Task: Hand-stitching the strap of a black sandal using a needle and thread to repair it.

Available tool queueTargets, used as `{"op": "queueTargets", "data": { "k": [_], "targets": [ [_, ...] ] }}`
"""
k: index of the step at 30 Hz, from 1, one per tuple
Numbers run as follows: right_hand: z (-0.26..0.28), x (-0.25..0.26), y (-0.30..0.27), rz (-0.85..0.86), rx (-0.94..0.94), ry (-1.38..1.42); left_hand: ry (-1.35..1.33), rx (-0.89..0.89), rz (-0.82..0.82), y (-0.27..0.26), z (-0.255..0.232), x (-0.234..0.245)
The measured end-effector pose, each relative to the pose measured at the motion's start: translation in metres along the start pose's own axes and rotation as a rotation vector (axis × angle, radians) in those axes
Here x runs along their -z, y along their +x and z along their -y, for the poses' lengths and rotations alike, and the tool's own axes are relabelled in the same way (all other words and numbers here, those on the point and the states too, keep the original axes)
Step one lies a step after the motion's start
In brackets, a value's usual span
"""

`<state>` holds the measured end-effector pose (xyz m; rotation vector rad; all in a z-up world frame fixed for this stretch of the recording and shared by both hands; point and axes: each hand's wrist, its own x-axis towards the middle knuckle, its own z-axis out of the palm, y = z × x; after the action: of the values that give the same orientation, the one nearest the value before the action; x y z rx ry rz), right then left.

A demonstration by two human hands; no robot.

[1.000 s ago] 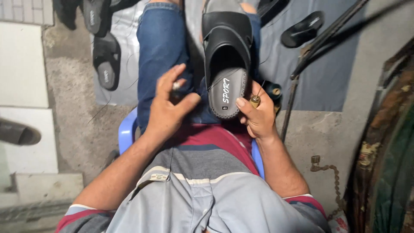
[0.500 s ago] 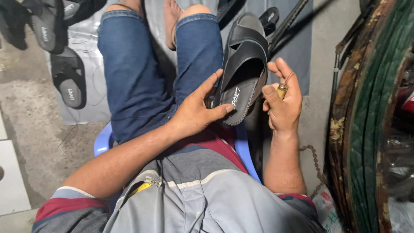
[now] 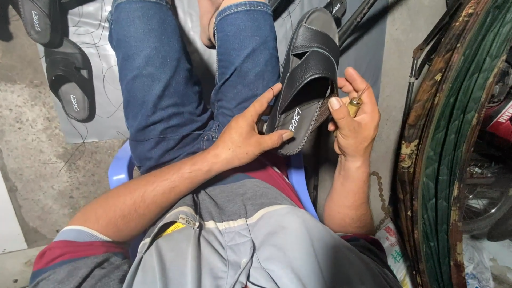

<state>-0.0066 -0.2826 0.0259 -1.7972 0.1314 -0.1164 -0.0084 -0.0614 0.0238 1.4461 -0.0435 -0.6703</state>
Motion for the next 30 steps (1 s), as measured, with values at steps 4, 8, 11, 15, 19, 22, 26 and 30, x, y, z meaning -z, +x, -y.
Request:
{"op": "queueTargets", "data": {
  "k": [4, 8, 11, 15, 19, 22, 26, 30],
  "targets": [
    [-0.008, 0.002, 0.002, 0.003, -0.001, 0.076, 0.0, -0.022, -0.02, -0.002, 0.003, 0.001],
    [-0.011, -0.001, 0.003, -0.085, -0.057, 0.256, -0.064, -0.099, -0.066, -0.007, 0.002, 0.005],
    [-0.012, -0.012, -0.005, 0.022, -0.143, 0.37, -0.188, -0.205, -0.103, -0.002, 0.02, 0.008],
    [-0.049, -0.023, -0.026, 0.196, -0.168, 0.53, -0.364, -0.324, -0.101, -0.003, 0.038, 0.011],
    [-0.043, -0.06, -0.023, 0.231, -0.292, 0.326, -0.249, -0.32, -0.096, -0.013, 0.052, 0.038],
    [-0.048, -0.075, -0.024, 0.312, -0.32, -0.053, -0.033, -0.166, -0.3, -0.04, 0.066, 0.072],
    [-0.055, -0.101, -0.036, 0.337, -0.327, -0.393, -0.086, 0.294, -0.715, -0.098, 0.066, 0.117],
    [-0.049, -0.11, -0.041, 0.441, -0.195, -0.509, -0.11, 0.25, -0.873, -0.154, 0.1, 0.158]
  ]
}}
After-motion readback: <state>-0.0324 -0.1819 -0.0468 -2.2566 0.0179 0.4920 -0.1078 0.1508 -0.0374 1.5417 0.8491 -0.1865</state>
